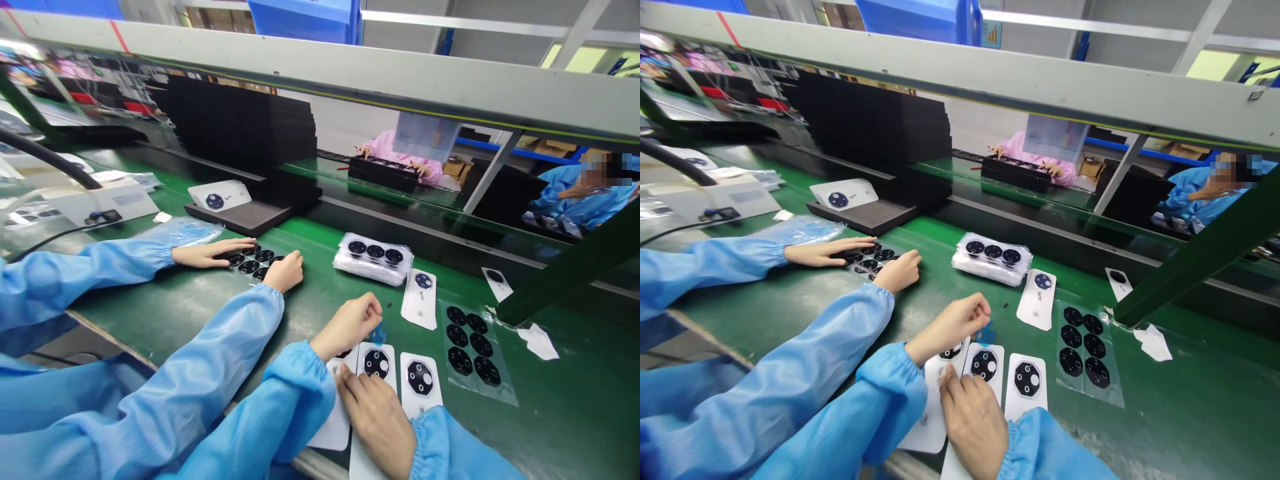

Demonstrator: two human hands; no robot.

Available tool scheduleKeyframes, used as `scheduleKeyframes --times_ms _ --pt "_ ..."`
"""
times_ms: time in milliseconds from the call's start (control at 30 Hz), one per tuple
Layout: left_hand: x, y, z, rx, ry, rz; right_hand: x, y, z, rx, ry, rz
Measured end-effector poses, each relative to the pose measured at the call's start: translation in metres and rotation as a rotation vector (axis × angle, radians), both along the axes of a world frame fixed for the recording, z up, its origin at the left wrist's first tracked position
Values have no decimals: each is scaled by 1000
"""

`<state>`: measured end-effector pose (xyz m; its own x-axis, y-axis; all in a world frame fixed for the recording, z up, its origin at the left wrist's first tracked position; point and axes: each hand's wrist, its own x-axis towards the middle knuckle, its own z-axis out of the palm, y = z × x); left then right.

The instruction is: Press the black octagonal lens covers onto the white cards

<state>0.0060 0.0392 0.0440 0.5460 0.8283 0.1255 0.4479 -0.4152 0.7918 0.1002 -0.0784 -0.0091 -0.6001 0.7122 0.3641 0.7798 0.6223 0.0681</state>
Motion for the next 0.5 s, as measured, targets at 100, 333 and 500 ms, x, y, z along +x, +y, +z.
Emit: scheduleKeyframes --times_ms 100,333,500 --pt "-8 3 28 -41 -195 67 -1 -1 -6 -15 -18 -6" --pt "-64 -57 42 -133 -346 240 15 2 13 -329 344 -25" --pt "-65 -107 -3 -224 -274 194 27 -5 33 -877 1079 -86"
